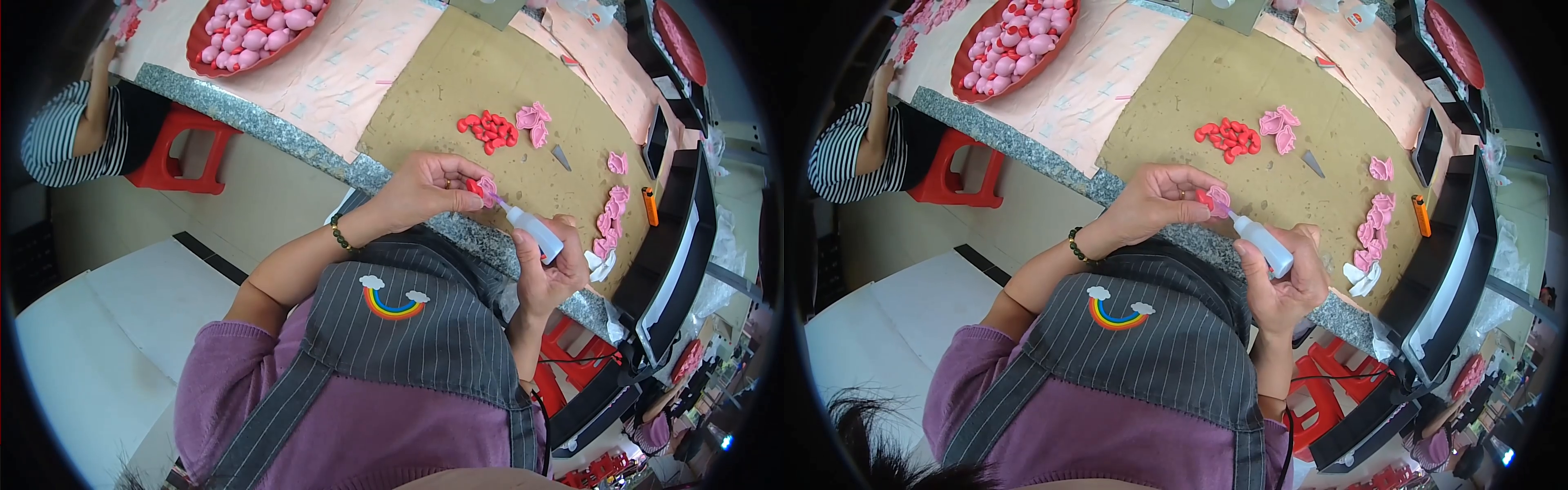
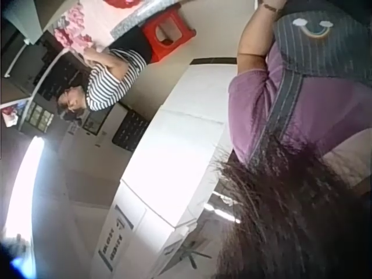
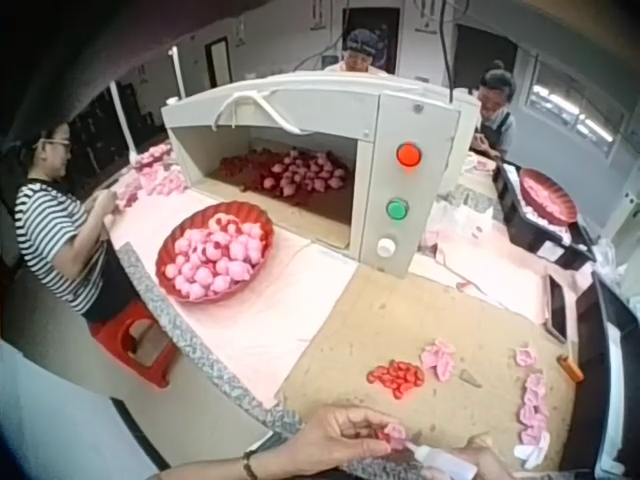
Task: Assembling small toy components using a glue bottle at a factory workbench.
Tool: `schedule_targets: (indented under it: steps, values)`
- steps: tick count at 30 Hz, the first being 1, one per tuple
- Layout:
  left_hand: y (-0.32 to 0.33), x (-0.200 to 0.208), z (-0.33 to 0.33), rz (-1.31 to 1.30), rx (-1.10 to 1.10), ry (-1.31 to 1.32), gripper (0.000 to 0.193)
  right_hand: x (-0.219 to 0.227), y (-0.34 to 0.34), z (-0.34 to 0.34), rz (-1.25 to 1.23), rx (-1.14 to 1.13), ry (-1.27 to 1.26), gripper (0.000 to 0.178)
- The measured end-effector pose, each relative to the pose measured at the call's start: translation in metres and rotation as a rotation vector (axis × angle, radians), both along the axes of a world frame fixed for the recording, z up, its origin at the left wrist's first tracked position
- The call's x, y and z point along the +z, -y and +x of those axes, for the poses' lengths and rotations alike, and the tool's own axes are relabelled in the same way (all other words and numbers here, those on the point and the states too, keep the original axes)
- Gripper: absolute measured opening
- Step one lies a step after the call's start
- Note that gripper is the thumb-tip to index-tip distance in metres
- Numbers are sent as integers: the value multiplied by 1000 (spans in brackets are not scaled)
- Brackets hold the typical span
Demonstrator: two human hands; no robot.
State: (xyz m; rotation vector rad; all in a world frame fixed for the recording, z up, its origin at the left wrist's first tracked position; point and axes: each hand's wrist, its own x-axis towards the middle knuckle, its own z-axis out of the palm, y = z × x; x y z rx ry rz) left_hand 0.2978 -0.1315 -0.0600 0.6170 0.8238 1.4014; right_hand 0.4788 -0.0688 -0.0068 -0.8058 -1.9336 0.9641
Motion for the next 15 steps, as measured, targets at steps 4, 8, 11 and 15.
schedule_targets:
  steps: [4, 8, 11, 15]
  values:
    - [0, 1, 0, 2, 3, 0, 31, 0, 1, -1, 3, -6, 3, 18]
    - [0, 1, 0, -5, 6, 0, 32, -2, 0, 0, 20, -7, -15, 18]
    - [0, 0, 0, -3, 1, -7, 32, -3, -1, -1, 40, -14, -55, 19]
    - [0, 1, 0, -4, -6, -22, 33, -2, 1, -2, 28, -60, -84, 20]
